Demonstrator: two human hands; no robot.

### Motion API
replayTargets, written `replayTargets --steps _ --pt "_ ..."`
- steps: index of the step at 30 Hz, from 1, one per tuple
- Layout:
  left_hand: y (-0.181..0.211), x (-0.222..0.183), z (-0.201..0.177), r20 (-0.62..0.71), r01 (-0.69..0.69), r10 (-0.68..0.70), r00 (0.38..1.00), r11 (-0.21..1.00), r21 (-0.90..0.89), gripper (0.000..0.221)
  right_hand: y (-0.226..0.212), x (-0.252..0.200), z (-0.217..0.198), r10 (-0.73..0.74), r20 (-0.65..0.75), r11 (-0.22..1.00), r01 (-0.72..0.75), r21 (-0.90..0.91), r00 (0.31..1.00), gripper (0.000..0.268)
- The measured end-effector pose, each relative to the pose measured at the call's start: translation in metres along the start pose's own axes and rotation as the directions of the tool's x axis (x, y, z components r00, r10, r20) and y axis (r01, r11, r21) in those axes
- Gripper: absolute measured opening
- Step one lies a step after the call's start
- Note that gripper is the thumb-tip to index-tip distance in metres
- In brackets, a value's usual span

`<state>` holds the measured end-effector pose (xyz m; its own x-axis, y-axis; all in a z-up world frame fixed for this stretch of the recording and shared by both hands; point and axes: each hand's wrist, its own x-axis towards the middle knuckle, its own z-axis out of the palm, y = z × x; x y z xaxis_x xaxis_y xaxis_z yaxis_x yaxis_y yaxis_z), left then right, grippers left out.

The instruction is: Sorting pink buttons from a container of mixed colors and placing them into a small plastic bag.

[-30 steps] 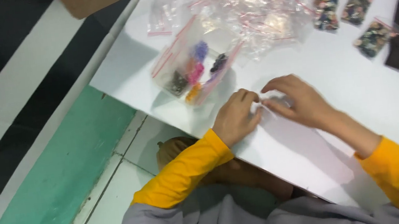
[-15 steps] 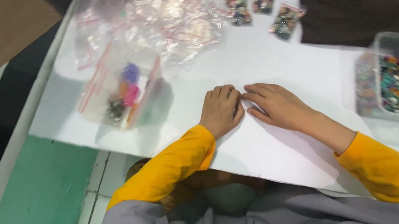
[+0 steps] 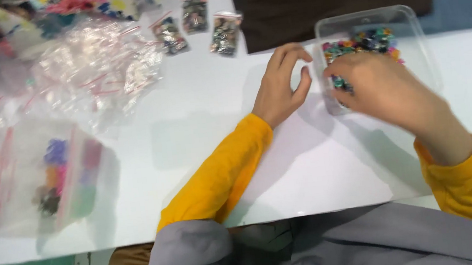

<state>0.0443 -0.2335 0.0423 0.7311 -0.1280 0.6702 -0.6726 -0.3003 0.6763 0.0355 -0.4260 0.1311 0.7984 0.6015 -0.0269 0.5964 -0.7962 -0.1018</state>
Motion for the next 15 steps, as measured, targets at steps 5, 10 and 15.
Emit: replayTargets --steps 5,10,15 --pt "-0.010 0.042 0.046 0.360 0.027 0.001 0.933 0.997 -0.073 0.032 0.076 0.000 0.022 0.271 0.202 0.952 -0.293 0.091 0.941 0.063" --pt "-0.040 0.045 0.115 0.561 0.035 -0.356 0.747 0.864 0.502 0.048 0.085 0.006 0.031 0.291 0.403 0.907 -0.385 0.173 0.867 0.077" --pt "-0.062 0.026 0.161 0.347 -0.158 -0.250 0.904 0.558 0.815 0.012 0.094 0.005 0.051 0.253 0.219 0.918 -0.306 0.255 0.942 0.074"
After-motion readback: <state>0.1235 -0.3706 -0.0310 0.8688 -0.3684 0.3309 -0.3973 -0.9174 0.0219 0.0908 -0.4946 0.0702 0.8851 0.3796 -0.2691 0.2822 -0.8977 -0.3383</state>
